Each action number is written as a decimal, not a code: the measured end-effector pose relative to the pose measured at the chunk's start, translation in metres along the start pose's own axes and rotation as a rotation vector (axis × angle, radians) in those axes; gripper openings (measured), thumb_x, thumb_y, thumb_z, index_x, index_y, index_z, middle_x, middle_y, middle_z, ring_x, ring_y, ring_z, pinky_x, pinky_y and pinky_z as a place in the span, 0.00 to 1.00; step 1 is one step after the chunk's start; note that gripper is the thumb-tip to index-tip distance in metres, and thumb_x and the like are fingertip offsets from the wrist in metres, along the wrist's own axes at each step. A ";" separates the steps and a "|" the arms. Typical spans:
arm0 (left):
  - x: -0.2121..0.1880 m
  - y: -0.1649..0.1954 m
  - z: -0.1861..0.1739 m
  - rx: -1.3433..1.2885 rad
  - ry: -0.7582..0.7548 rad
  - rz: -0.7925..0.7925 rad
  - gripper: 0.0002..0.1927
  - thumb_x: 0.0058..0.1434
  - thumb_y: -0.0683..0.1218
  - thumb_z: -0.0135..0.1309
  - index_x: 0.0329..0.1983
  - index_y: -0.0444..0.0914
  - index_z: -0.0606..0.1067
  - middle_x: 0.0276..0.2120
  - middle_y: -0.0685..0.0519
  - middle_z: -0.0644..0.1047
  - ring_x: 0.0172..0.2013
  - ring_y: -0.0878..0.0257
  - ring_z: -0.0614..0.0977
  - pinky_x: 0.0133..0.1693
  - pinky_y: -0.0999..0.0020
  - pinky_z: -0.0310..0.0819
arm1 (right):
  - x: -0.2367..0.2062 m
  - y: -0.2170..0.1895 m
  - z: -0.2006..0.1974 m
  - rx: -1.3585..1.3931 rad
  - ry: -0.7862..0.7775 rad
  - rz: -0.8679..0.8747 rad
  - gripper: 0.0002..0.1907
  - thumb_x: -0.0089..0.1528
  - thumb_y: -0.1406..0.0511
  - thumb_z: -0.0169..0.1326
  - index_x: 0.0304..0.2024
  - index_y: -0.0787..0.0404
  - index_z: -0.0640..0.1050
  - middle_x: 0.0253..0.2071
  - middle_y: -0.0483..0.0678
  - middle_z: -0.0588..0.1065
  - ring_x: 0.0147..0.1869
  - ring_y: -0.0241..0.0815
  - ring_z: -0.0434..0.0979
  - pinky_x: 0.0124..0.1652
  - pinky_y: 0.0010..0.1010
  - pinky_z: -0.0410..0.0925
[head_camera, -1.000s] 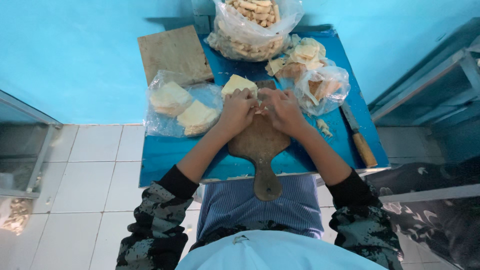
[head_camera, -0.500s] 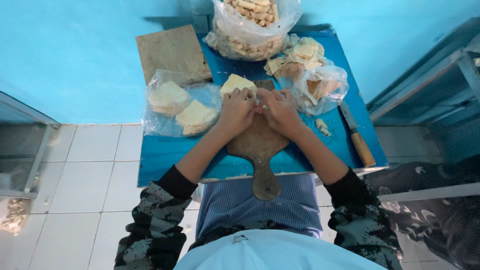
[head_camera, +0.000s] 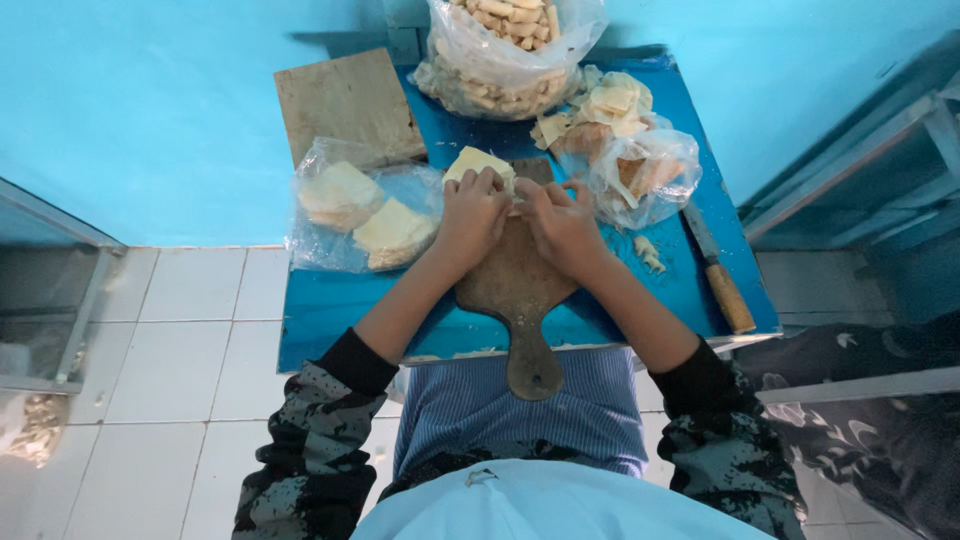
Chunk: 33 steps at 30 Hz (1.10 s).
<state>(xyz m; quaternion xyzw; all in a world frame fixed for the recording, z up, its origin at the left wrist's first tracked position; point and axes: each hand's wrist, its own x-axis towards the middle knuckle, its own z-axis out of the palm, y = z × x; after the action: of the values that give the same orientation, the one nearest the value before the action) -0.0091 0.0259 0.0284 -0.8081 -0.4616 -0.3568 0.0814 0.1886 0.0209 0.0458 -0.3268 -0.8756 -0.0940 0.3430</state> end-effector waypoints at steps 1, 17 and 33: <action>0.001 0.000 -0.001 0.012 0.004 0.003 0.03 0.56 0.43 0.58 0.34 0.41 0.79 0.43 0.51 0.73 0.47 0.50 0.74 0.44 0.50 0.62 | 0.001 0.000 -0.001 -0.008 -0.002 -0.012 0.28 0.63 0.71 0.56 0.65 0.60 0.68 0.46 0.45 0.77 0.51 0.49 0.76 0.57 0.51 0.61; 0.016 0.003 -0.024 -0.236 0.195 -0.092 0.22 0.51 0.42 0.65 0.49 0.39 0.75 0.45 0.46 0.72 0.47 0.46 0.74 0.47 0.51 0.68 | 0.011 0.032 0.019 0.383 0.053 0.280 0.34 0.63 0.71 0.59 0.70 0.58 0.64 0.42 0.45 0.81 0.53 0.48 0.80 0.57 0.40 0.68; 0.015 -0.001 -0.023 -0.247 0.211 -0.114 0.20 0.55 0.42 0.63 0.51 0.40 0.74 0.47 0.47 0.72 0.49 0.46 0.74 0.48 0.51 0.69 | 0.010 0.026 0.015 0.054 -0.036 -0.021 0.31 0.59 0.70 0.61 0.64 0.63 0.69 0.59 0.53 0.75 0.57 0.54 0.75 0.56 0.50 0.62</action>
<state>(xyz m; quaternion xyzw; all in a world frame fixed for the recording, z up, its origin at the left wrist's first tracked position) -0.0169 0.0266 0.0551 -0.7425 -0.4484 -0.4975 0.0091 0.1914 0.0518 0.0394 -0.3098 -0.8873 -0.0678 0.3348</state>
